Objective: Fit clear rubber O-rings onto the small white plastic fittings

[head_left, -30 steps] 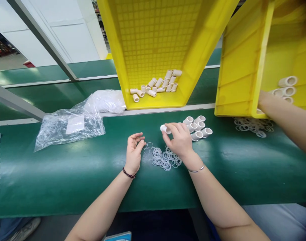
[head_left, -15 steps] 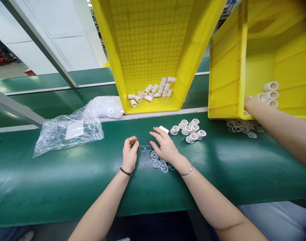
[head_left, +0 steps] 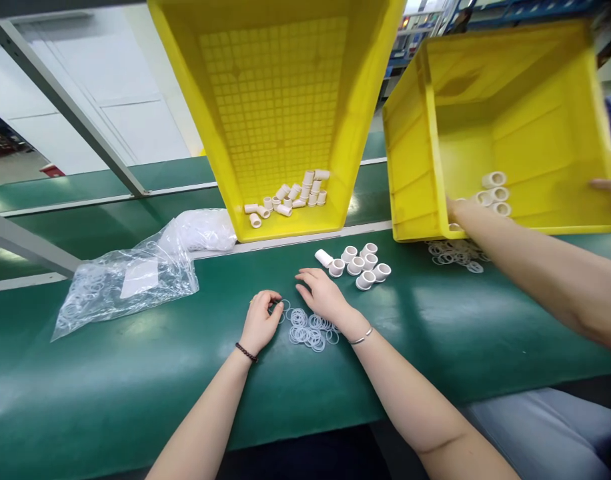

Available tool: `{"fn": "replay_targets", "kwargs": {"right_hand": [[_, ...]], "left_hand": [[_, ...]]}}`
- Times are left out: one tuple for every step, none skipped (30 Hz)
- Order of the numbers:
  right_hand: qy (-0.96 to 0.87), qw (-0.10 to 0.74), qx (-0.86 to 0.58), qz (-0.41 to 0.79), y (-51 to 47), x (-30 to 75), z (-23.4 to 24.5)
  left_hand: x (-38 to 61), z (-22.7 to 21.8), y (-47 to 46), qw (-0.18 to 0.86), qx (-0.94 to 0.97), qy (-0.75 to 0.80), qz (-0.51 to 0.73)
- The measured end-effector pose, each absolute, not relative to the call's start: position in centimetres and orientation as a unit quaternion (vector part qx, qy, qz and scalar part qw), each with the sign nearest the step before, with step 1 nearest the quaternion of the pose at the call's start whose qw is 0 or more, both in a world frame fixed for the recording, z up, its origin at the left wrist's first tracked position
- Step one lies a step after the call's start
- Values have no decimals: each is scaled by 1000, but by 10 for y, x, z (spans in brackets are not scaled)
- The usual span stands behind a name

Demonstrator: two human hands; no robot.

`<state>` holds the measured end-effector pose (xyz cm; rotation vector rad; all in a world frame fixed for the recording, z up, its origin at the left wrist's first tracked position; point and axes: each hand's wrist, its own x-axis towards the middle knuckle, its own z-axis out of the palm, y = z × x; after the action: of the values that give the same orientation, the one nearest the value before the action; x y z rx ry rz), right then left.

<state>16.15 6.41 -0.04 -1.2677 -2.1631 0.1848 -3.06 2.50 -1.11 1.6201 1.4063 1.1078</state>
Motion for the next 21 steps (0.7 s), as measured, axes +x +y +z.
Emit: {"fn": "replay_targets", "kwargs": {"right_hand": [[-810,326,-485,50,64,162,3],[-802,336,-494,26,64,163,7],[-793,337,-507,-1,64,164,9],[-785,328,-525,-28,65,165,11],[-776,314,-545,-53,65,166,12],[-768,296,-563,-74,65,167,12],[-763,277,-577,-93,65,168,11],[-760,259,-587,-106,65,169,10],[-761,242,-591,-115,65,169,8],[-764,229,-592,-119,65,169,7],[-766,220,-591,-121,66,170,6],[-768,214,-591,-120,66,170,5],[-770,211,-590,-120,66,171,4],[-771,209,-589,-120,66,171,3],[-772,209,-588,-120,66,172,3],[-773,212,-586,-121,66,172,3],[-773,216,-584,-122,67,172,4],[-772,223,-582,-125,67,172,4],[-770,230,-581,-128,67,172,5],[-768,238,-580,-132,68,172,6],[-765,246,-580,-135,68,171,7]], "left_hand": [[-30,-11,25,335,643,544,422],[-30,-11,25,319,655,545,416],[-30,-10,25,305,664,546,411],[-30,-10,25,295,673,546,403],[-30,-10,25,283,682,546,394],[-30,-10,25,272,691,547,386],[-30,-10,25,261,699,547,379],[-30,-10,25,251,706,547,374],[-30,-10,24,244,711,547,369],[-30,-9,24,237,715,546,367],[-30,-9,24,232,718,546,364],[-29,-9,23,229,720,545,363],[-29,-9,23,228,722,543,363],[-29,-9,23,228,724,542,362],[-29,-9,22,228,724,540,363],[-29,-9,22,228,725,539,363],[-29,-10,22,229,726,539,362],[-29,-10,22,228,726,539,360],[-28,-10,22,227,726,541,358],[-28,-10,21,225,727,543,355],[-28,-10,21,224,728,545,351]]}}
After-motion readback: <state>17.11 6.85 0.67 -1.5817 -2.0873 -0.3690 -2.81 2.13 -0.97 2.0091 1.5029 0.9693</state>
